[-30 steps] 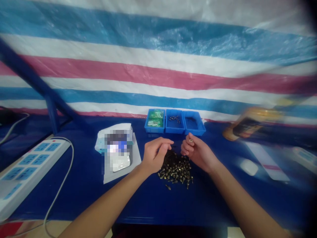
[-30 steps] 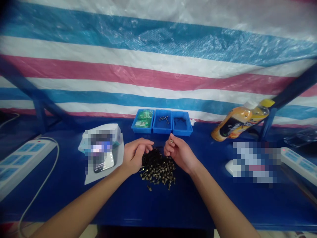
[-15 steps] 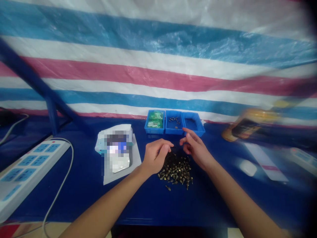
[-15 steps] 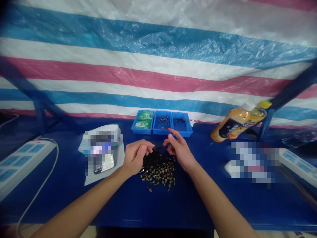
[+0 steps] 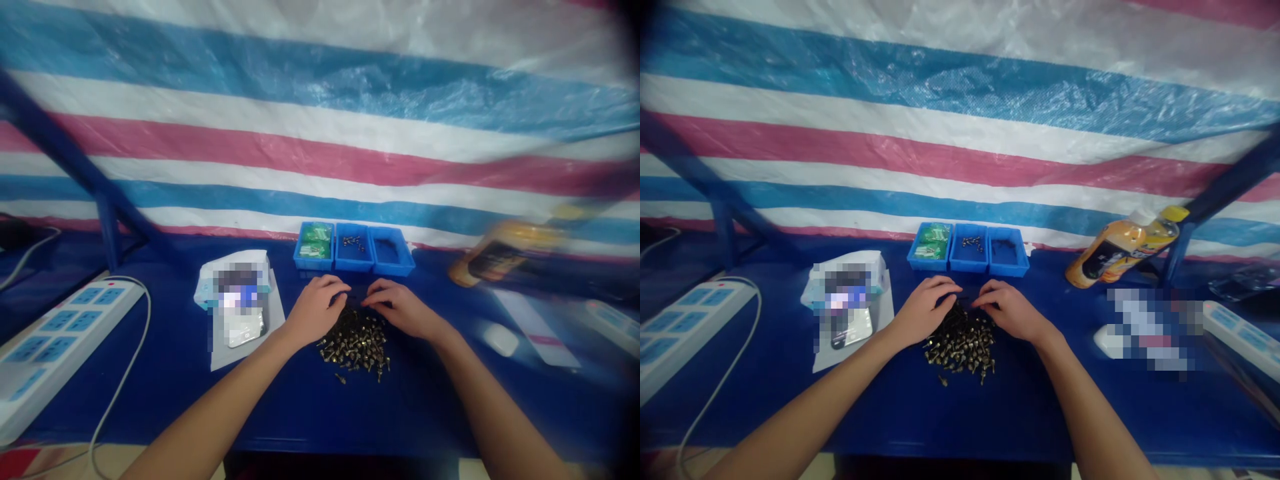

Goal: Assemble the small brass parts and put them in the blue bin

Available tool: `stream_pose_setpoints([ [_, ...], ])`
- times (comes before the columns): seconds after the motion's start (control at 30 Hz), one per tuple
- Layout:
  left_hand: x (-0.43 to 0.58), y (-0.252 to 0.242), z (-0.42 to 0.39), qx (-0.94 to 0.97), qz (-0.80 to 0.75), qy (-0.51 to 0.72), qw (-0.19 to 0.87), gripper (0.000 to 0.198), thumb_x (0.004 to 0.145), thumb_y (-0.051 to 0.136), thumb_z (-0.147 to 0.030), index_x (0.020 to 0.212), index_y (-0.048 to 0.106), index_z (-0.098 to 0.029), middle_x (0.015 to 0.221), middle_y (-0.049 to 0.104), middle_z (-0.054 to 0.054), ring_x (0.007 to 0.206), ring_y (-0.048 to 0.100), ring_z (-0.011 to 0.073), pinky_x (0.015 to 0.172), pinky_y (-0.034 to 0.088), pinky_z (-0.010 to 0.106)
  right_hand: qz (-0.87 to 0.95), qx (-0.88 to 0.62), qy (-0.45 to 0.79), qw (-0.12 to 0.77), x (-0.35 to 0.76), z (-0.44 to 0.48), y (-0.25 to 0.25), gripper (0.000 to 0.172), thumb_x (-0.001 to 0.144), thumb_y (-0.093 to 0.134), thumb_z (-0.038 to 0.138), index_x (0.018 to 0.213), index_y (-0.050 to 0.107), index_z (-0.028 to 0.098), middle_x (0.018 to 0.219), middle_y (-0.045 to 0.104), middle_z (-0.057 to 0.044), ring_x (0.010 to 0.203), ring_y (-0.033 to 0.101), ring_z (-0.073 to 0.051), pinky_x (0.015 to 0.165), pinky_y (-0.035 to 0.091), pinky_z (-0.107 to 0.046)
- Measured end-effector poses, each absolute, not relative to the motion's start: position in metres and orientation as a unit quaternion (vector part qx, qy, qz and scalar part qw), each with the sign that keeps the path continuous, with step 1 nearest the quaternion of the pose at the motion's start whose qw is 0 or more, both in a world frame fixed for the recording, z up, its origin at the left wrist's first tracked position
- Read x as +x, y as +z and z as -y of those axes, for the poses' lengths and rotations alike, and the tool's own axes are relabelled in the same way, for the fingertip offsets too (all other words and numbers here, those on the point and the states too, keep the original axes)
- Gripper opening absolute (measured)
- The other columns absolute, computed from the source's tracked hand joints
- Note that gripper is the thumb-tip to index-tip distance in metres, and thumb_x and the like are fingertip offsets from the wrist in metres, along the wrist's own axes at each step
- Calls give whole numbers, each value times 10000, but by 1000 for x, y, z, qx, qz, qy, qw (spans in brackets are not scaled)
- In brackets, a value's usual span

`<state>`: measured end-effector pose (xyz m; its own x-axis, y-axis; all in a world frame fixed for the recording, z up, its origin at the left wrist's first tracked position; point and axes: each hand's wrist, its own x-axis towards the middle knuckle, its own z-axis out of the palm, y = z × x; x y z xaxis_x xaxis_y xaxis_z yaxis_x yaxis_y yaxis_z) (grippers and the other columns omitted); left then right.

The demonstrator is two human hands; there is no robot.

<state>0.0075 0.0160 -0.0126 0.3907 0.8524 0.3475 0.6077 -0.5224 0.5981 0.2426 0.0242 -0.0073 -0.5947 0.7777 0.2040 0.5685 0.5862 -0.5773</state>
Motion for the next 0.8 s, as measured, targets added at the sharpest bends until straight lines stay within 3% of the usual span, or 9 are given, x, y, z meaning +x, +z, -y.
stream_pose_setpoints([
  [0.3,8,-17,-11,853,-445,233,144,306,973,436,-426,1093,687,-298,1197,633,22,1085,527,259,899,417,444,859,-415,224,200,238,-22,-7,180,901,548,171,908,716,234,979,651,-57,907,613,-202,834,470,-341],
  [0.4,8,-18,-11,857,-435,234,146,329,971,427,-461,1079,695,-304,1190,634,23,1106,513,258,912,409,438,843,-437,227,218,239,-24,-9,183,909,525,165,953,692,224,943,673,-55,869,627,-201,793,475,-331],
  [0.6,9,-18,-10,861,-424,239,148,377,978,398,-480,1029,714,-281,1208,631,27,1119,497,258,917,393,432,825,-458,201,262,239,-26,-12,297,959,428,182,1112,672,251,1049,672,-67,941,639,-212,848,475,-347],
  [0.7,10,-17,-10,860,-422,243,150,381,977,401,-480,1009,719,-271,1181,644,30,1110,505,253,908,397,420,818,-465,195,276,236,-25,-10,231,946,476,218,1069,670,248,1041,695,-56,942,649,-218,836,473,-343],
  [0.8,11,-16,-10,865,-413,242,151,401,982,388,-477,1021,717,-252,1151,655,45,1100,511,246,905,402,407,802,-491,197,277,234,-21,-5,122,915,558,294,980,645,239,932,712,-31,783,653,-195,710,463,-307],
])
